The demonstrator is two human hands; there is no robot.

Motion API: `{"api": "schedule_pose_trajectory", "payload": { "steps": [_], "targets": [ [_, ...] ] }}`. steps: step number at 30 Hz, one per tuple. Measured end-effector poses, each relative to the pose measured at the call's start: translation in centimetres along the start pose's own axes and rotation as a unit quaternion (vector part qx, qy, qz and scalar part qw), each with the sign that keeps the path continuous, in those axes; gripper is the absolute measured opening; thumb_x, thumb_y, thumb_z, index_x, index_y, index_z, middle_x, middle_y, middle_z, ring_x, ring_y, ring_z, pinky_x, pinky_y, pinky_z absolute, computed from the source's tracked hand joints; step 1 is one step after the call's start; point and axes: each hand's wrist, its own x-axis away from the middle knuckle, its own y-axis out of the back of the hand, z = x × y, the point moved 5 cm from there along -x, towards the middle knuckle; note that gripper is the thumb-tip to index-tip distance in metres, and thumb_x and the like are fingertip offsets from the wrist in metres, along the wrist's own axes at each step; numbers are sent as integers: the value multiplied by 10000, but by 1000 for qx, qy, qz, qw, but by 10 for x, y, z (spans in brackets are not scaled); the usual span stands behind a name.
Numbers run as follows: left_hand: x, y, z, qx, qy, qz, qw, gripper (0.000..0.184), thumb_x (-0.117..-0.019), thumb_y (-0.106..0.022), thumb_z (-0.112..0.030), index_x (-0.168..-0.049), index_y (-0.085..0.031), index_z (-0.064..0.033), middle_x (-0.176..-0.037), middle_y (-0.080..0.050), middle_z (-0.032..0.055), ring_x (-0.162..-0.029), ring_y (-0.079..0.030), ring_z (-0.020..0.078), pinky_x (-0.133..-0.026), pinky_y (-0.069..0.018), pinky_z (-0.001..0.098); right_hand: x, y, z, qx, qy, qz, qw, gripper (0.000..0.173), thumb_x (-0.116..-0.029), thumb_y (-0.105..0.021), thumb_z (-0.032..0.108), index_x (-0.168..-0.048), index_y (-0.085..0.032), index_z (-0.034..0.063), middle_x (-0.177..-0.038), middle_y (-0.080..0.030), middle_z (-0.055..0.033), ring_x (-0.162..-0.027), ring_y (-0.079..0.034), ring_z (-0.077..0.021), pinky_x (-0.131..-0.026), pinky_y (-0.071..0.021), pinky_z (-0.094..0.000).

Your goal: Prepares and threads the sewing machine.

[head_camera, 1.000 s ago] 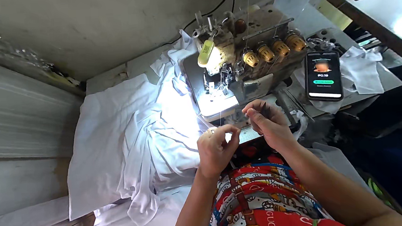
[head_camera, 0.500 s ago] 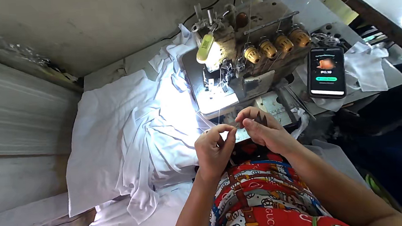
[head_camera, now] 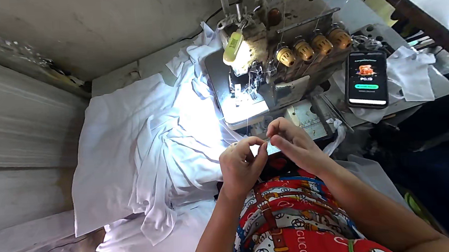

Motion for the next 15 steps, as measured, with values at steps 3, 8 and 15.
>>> {"api": "schedule_pose_trajectory", "payload": {
  "steps": [3, 8, 15],
  "targets": [
    [-1, 1, 0, 21, 19, -14, 1000, 146, -896, -686, -146, -866, -724, -8, -536, -478, -63, -473, -373, -48, -471, -330, 124, 5, -5, -7, -55, -87, 60, 993, 515, -1053, -318, 589, -1016, -573, 143, -805, -513, 131, -564, -398, 76, -515, -351, -92],
    [-1, 2, 0, 46, 33, -16, 998, 138, -897, -694, -145, -874, -722, -12, -544, -476, -76, -475, -359, -66, -463, -317, 113, 12, -15, -15, -186, -101, 106, 972, 318, -1057, -416, 399, -885, -586, 192, -691, -512, 144, -512, -430, 67, -461, -361, -97],
    [-1, -6, -15, 44, 36, 45, 997, 141, -870, -741, -91, -951, -752, 25, -792, -729, 106, -645, -655, 145, -637, -553, 335, 10, -12, -18, -222, -92, 77, 968, 229, -991, -587, 492, -942, -733, 322, -687, -627, 165, -489, -479, 70, -423, -388, -108]
  ]
}}
